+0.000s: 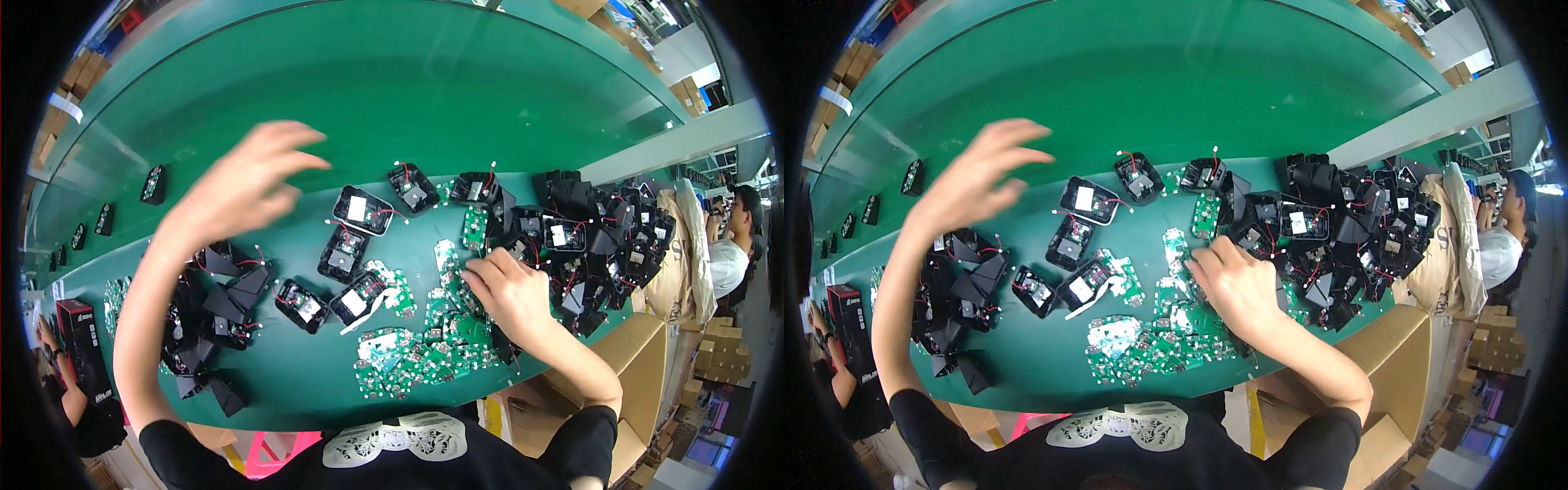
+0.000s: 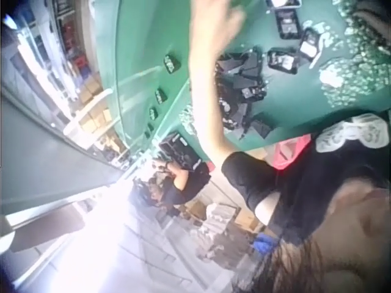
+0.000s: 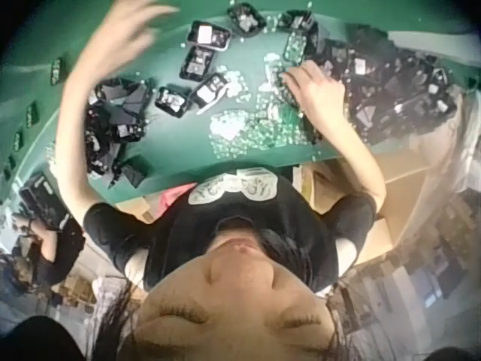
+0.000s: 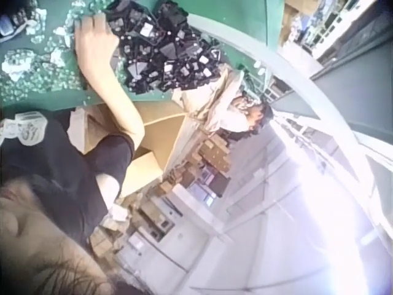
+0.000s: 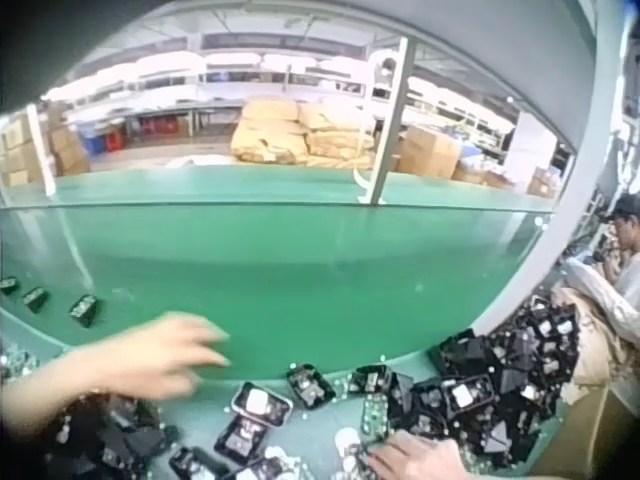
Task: The person assembles circuit boards into plastic housings by hand, taking them from a cardboard box and fitting them together.
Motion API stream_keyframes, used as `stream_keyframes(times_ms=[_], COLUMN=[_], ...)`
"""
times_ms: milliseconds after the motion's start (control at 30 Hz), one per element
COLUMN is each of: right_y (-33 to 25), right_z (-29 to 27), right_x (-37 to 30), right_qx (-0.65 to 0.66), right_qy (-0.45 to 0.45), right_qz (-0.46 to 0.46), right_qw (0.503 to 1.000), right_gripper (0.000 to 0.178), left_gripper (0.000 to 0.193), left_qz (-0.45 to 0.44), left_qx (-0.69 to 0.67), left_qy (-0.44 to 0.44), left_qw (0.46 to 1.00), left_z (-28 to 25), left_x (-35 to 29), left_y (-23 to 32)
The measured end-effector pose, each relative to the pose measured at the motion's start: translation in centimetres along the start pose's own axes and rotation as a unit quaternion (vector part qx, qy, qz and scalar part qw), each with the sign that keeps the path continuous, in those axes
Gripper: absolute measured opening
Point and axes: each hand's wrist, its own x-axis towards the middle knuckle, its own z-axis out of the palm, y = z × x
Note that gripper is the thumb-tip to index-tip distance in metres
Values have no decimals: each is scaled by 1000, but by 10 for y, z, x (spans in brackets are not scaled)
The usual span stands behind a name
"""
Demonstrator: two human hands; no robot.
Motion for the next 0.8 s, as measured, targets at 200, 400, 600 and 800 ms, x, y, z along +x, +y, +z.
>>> stream_keyframes(times_ms=[200, 400, 600, 800], right_y=[-11, -4, -6, -18], right_z=[24, 30, 28, 31], right_x=[19, 23, 27, 22], right_qx=[-155, -29, 128, -54], right_qy=[-85, -97, -163, -125], right_qz=[-11, -26, -15, -29], right_qw=[984, 995, 978, 990], right_gripper=[30, 26, 22, 38], left_gripper=[44, 33, 34, 32], left_qz=[-84, -61, -123, -242], left_qx=[-114, -23, -76, -549], left_qy=[-246, -167, 12, 155], left_qw=[959, 984, 989, 785], left_z=[37, 58, 13, 15], left_x=[46, 38, 10, -39], left_y=[27, 43, 42, 130])
